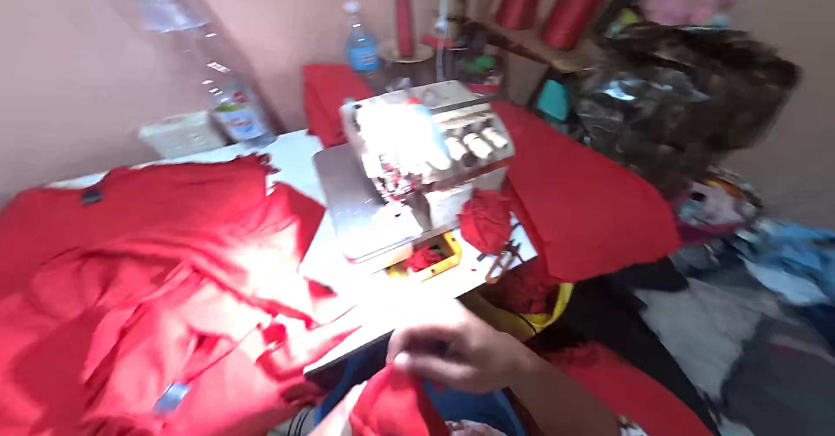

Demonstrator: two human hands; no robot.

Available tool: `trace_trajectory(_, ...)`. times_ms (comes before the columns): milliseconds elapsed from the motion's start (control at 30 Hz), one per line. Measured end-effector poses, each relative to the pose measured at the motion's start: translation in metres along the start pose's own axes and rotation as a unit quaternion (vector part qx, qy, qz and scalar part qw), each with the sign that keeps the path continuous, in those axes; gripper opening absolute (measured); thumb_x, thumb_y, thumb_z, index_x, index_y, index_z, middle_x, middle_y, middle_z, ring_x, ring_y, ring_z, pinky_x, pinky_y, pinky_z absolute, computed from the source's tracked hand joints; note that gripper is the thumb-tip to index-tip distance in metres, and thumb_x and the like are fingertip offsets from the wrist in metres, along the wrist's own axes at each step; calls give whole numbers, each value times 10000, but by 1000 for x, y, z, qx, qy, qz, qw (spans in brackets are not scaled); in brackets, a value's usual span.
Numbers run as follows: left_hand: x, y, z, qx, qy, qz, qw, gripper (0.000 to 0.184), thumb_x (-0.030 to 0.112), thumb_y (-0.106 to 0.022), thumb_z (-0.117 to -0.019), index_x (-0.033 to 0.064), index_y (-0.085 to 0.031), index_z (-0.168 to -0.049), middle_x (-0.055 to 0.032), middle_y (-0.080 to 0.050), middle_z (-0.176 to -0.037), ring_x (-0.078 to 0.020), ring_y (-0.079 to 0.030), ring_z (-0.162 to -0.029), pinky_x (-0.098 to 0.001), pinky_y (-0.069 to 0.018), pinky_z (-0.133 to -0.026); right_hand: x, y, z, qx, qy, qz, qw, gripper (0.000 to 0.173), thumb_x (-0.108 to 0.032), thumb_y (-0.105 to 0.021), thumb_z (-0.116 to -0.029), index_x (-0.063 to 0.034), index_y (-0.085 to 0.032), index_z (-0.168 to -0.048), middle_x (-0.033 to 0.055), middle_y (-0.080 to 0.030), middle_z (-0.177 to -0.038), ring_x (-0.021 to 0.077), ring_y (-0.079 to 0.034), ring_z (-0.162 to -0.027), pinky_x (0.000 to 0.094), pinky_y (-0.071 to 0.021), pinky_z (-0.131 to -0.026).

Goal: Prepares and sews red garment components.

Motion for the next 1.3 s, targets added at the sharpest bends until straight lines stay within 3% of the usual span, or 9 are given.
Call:
trace_trajectory(100, -3, 30, 9, 123, 2, 126, 984, 282, 218, -634, -998, 296, -707, -1259, 123, -741, -1170, 21, -682, -1061, -207, -554, -952, -2, 15, 10, 68, 17, 53, 996, 210, -199, -576, -1047, -52, -697, -1136, 71, -684, -1151, -10, -648, -873, 130, -550, -758)
trace_trajectory(267, -17, 45, 6, 182, 27, 217, 959, 215, 203, -673, -972, 235, -738, -1174, 34, -765, -1099, -67, -723, -1006, -275, -591, -915, -2, 3, 9, 97, 57, 181, 977, 201, -155, -657, -984, -104, -705, -1173, 64, -644, -1292, -26, -635, -976, 103, -529, -835)
trace_trajectory(333, -23, 49, 7, 195, 43, 183, 963, 208, 176, -671, -977, 211, -704, -1180, 51, -758, -1090, -59, -712, -1017, -277, -578, -937, 1, -1, 7, 74, 97, 172, 978, 134, -141, -641, -1013, -84, -730, -1095, 73, -707, -1212, 67, -661, -1143, 204, -545, -984)
trace_trajectory(600, 14, 86, 44, 485, -62, -204, 848, 84, 78, -751, -837, 112, -743, -913, 151, -727, -816, 65, -674, -748, -136, -575, -707, 10, 0, 5, 32, 97, 125, 987, 79, -165, -668, -984, -98, -708, -984, 13, -655, -899, 25, -621, -872, 126, -508, -783)
trace_trajectory(800, 30, 59, 36, 346, -69, -299, 887, 121, 124, -712, -902, 21, -764, -938, 69, -762, -878, 105, -669, -824, -95, -554, -770, 14, -12, -13, 7, 56, 139, 989, 108, -245, -692, -948, -158, -753, -930, -35, -638, -804, 22, -565, -950, 181, -383, -940)
trace_trajectory(967, 36, 44, 30, 224, -72, -326, 916, 157, 117, -660, -958, -14, -735, -912, -12, -750, -874, 93, -651, -849, -86, -520, -800, 23, -25, -28, -85, 5, -32, 996, 110, -154, -731, -903, -62, -670, -915, 51, -690, -1194, 74, -572, -1256, 247, -477, -1066)
trace_trajectory(1067, 39, 46, 27, 192, -61, -332, 922, 184, 158, -677, -959, -2, -714, -876, -4, -721, -799, 94, -630, -777, -68, -501, -729, 29, -37, -29, -195, -30, -71, 978, 263, -182, -658, -981, 38, -622, -1119, 90, -673, -1137, 31, -608, -1115, 206, -493, -986)
trace_trajectory(1167, 40, 52, 27, 161, -54, -341, 925, 374, 361, -628, -1000, 35, -626, -817, 21, -608, -712, 83, -554, -703, -76, -439, -635, 20, -38, -32, -208, -20, -20, 978, 180, -123, -635, -975, 51, -667, -944, 77, -654, -876, 7, -597, -892, 135, -466, -819)
trace_trajectory(1300, 39, 60, 38, 8, -123, -166, 978, 417, 525, -542, -1016, 153, -622, -1187, 77, -657, -1176, 19, -569, -1183, -212, -454, -1032, 11, -24, -35, -171, 0, -202, 964, 217, -226, -557, -1052, -45, -667, -1001, 8, -658, -1053, 44, -575, -1119, 233, -460, -989)
Point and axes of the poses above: each hand's wrist, its own z-axis away from the middle knuckle, its own y-axis out of the back of the hand, x = y × z, the point moved 8 cm from there along -z, towards the middle knuckle
